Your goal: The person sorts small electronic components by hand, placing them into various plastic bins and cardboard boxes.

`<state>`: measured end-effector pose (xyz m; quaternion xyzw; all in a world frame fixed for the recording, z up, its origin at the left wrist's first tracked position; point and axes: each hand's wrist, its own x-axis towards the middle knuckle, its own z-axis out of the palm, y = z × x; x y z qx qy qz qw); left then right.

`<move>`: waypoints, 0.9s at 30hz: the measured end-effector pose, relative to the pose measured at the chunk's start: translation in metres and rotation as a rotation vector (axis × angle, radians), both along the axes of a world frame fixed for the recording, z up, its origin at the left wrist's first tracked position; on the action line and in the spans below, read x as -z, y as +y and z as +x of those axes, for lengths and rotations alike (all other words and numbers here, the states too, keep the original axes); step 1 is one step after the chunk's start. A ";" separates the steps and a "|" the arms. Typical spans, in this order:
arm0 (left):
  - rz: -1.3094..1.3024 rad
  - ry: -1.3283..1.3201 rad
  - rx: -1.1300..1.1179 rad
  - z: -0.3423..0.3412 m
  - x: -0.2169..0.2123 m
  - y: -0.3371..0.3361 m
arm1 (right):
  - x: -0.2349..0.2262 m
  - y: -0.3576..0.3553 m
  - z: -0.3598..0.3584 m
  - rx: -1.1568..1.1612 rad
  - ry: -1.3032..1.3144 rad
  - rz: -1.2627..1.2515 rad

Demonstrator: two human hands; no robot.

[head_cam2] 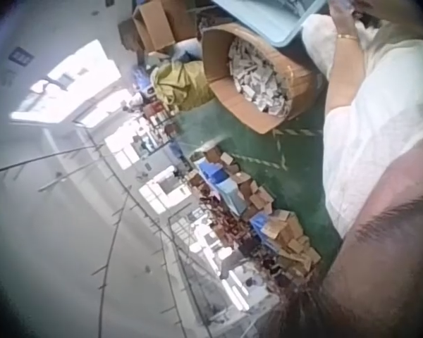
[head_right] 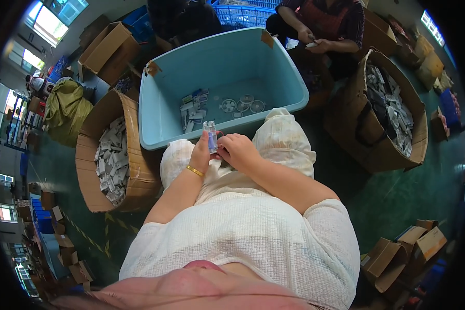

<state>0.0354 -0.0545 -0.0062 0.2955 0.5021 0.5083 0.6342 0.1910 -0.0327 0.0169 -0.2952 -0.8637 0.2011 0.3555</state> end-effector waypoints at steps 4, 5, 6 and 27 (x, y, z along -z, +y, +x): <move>-0.042 0.057 0.065 0.000 0.002 0.002 | -0.004 0.007 0.007 -0.011 0.011 -0.008; -0.068 0.046 0.086 0.000 0.001 0.002 | -0.004 0.008 0.008 -0.009 0.010 -0.009; -0.069 0.045 0.088 -0.001 0.002 0.003 | -0.003 0.010 0.010 0.083 0.085 -0.034; -0.153 -0.074 0.190 0.006 0.005 -0.005 | -0.010 0.019 0.019 0.025 0.036 -0.102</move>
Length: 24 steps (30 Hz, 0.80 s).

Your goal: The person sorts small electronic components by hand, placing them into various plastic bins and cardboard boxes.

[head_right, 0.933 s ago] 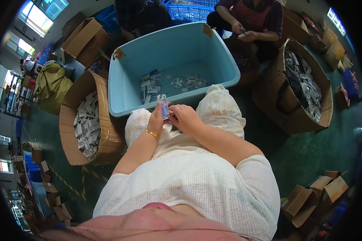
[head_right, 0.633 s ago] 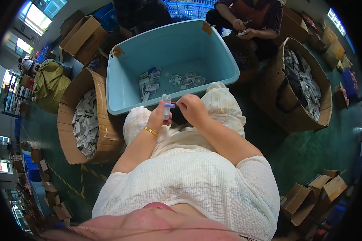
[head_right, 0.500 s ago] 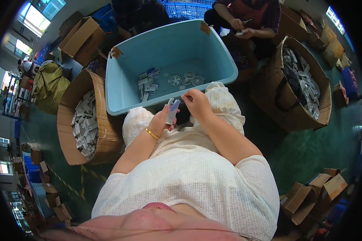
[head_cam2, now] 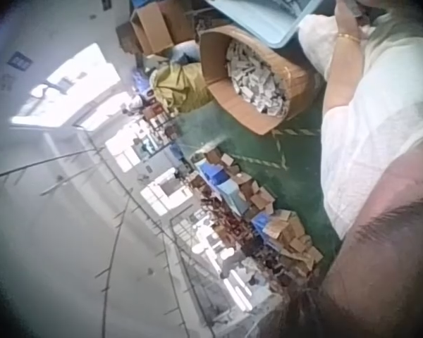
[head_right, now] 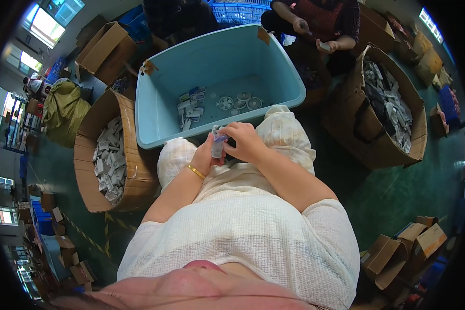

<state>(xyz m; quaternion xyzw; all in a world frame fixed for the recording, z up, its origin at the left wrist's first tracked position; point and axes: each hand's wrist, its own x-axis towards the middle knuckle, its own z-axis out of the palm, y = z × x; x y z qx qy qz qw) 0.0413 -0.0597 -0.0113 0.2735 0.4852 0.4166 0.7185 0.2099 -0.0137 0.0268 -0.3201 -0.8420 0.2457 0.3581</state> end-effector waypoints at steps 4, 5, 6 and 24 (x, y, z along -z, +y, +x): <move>-0.022 0.031 0.006 0.003 0.000 0.001 | 0.008 0.001 0.002 0.005 -0.128 -0.049; -0.020 0.053 -0.026 0.003 -0.003 0.001 | 0.008 0.001 0.002 0.005 -0.127 -0.051; -0.019 0.075 -0.059 0.004 -0.005 0.001 | 0.008 0.000 0.003 0.015 -0.130 0.041; -0.151 -0.063 -0.311 -0.009 -0.003 0.015 | -0.015 -0.002 0.021 0.163 0.062 0.235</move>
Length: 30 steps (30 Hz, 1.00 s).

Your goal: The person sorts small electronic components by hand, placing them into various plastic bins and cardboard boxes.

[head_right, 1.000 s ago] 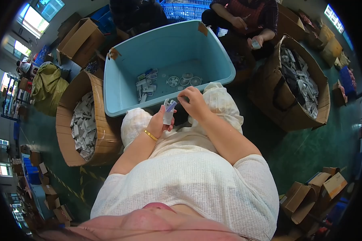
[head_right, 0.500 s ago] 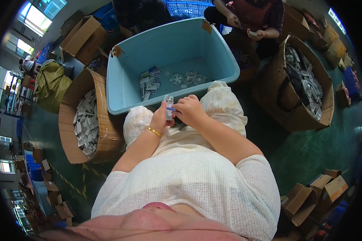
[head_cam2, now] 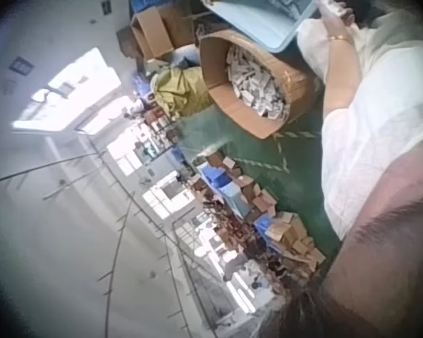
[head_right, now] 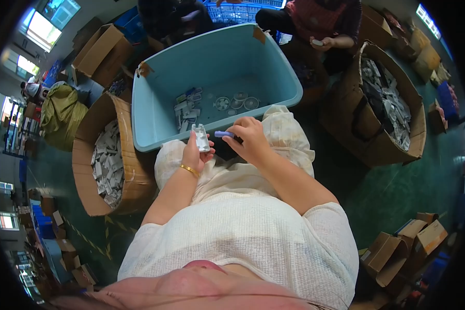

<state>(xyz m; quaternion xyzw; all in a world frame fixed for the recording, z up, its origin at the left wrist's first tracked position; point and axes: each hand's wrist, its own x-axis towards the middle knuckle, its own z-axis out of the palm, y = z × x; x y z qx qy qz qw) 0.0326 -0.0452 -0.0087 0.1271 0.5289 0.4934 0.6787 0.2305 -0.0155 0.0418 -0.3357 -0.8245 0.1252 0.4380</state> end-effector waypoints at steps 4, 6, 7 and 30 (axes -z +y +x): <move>-0.055 0.003 0.071 -0.007 0.009 -0.002 | -0.008 0.032 0.005 0.215 0.315 -0.372; -0.071 -0.006 0.084 -0.003 0.009 0.001 | -0.004 0.078 0.033 0.196 0.541 -0.689; -0.096 -0.007 0.092 -0.002 0.009 0.002 | -0.006 0.102 0.050 0.225 0.635 -0.690; 0.787 -0.613 -0.714 -0.138 -0.126 -0.005 | 0.017 0.072 0.013 0.012 -0.757 -0.416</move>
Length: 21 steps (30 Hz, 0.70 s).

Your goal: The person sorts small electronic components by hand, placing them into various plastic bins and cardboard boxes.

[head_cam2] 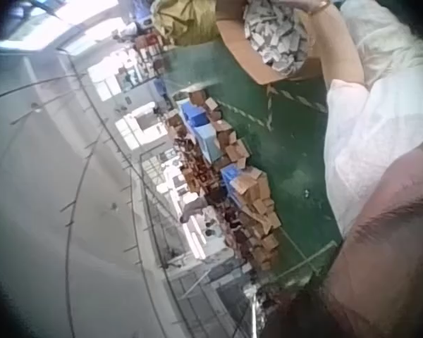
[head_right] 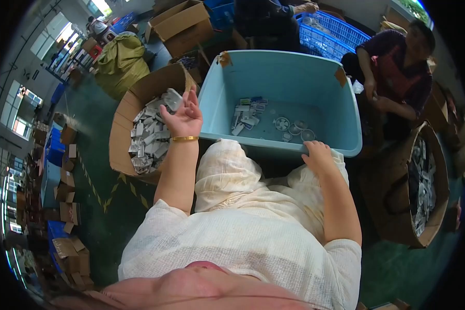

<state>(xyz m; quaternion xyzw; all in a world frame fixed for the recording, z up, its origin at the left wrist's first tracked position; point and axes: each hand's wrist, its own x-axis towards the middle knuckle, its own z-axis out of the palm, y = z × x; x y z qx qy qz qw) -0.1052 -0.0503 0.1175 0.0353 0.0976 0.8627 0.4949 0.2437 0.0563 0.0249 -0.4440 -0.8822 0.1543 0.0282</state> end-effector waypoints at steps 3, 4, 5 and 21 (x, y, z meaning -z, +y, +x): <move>-0.072 0.076 0.081 0.005 0.008 0.001 | 0.007 0.005 0.000 -0.020 -0.042 0.037; -0.191 0.145 0.123 0.023 0.013 0.004 | 0.009 0.006 0.002 0.008 -0.052 0.038; -0.260 0.158 0.215 0.036 0.024 0.007 | 0.010 0.006 0.002 0.035 -0.062 0.041; -0.435 0.451 0.785 0.081 0.105 -0.013 | 0.028 0.023 -0.025 0.047 -0.052 0.012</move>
